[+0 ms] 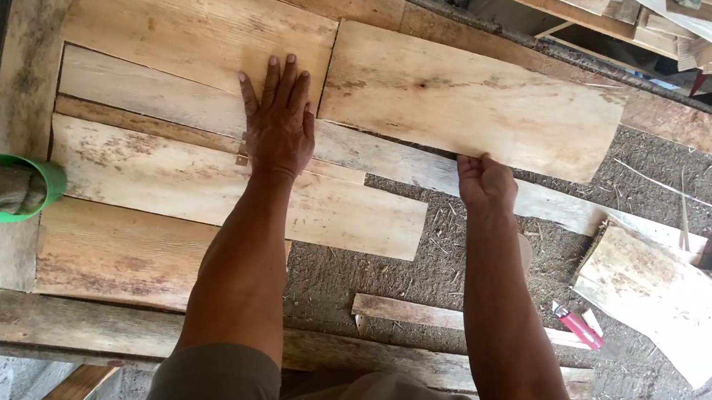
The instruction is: Patching and smoothing thin wood veneer sheets on a workshop table.
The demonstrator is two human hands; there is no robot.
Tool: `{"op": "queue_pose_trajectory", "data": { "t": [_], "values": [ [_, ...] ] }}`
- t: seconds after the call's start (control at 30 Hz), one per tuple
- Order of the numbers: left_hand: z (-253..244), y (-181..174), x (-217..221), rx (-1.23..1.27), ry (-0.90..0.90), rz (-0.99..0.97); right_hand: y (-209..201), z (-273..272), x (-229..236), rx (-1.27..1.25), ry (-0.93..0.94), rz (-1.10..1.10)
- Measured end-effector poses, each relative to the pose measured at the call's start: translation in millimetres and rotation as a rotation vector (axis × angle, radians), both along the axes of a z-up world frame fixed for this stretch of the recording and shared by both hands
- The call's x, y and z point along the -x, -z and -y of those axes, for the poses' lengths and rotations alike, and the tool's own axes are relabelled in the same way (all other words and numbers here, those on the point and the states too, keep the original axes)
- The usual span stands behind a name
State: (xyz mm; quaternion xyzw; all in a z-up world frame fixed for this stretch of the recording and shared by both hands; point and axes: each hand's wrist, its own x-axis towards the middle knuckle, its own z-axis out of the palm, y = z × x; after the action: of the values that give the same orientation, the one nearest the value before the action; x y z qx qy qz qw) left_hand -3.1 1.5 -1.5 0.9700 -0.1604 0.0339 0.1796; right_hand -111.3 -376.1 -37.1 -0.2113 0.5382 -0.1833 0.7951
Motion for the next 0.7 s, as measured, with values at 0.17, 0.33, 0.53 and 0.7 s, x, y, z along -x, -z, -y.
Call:
{"op": "queue_pose_trajectory", "data": {
  "t": [0.17,0.33,0.53,0.7],
  "values": [
    [0.3,-1.4,-0.8,0.036,0.006,-0.029,-4.8,-7.3,-1.7,0.006,0.03,0.014],
    [0.6,-4.0,-1.8,0.053,0.016,-0.04,-19.8,-15.8,-0.5,0.033,0.026,0.054],
    [0.2,-4.0,-1.5,0.045,0.018,-0.027,-46.6,-23.2,12.7,0.173,-0.102,-0.073],
    [-0.8,-7.7,-1.3,0.104,0.022,-0.043,-62.8,-22.7,33.4,0.258,-0.32,-0.139]
  ]
}}
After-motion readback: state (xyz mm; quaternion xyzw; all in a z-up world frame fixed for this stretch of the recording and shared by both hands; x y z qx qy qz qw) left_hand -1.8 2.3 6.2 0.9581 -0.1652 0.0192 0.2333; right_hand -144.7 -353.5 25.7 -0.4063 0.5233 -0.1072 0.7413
